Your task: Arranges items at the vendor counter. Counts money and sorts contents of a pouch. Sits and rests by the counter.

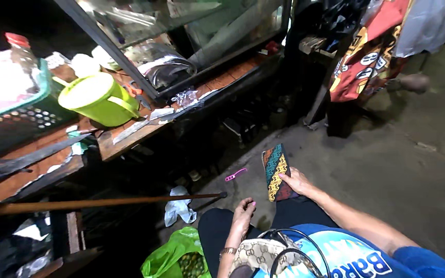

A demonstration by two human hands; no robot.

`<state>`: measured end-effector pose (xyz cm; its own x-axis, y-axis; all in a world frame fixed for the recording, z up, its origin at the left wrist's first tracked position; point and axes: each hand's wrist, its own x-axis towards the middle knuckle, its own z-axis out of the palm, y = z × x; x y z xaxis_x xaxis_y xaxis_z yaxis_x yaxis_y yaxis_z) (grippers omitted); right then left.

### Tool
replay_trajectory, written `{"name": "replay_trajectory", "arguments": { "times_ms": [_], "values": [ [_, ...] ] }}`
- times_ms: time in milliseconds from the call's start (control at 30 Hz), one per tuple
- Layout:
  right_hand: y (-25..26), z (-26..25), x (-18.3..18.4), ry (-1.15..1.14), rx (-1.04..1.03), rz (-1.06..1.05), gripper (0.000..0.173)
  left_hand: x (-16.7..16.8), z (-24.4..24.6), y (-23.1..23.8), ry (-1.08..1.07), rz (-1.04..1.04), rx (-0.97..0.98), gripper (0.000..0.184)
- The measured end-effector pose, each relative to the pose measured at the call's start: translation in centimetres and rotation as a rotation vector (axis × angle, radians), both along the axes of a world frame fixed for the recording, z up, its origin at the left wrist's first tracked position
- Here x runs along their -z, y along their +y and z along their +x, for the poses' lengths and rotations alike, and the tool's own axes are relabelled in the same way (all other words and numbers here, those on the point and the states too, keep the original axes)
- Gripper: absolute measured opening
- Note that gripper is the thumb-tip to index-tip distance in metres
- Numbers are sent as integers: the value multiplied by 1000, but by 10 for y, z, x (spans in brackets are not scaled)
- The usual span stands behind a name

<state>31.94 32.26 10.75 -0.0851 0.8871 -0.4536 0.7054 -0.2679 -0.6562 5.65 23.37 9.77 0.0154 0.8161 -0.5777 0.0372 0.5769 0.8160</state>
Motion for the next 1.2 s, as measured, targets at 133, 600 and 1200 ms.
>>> {"name": "replay_trajectory", "arguments": {
  "times_ms": [133, 600, 1200],
  "values": [
    [0, -1, 0, -9, 2, -15, 73, 1, -1, 1, -4, -30, -1, 34],
    [1, 0, 1, -12, 6, -7, 70, 3, 0, 2, 8, -22, -6, 35],
    [0, 1, 2, -2, -16, 9, 73, 5, -1, 2, 11, -35, 3, 34]
  ]
}}
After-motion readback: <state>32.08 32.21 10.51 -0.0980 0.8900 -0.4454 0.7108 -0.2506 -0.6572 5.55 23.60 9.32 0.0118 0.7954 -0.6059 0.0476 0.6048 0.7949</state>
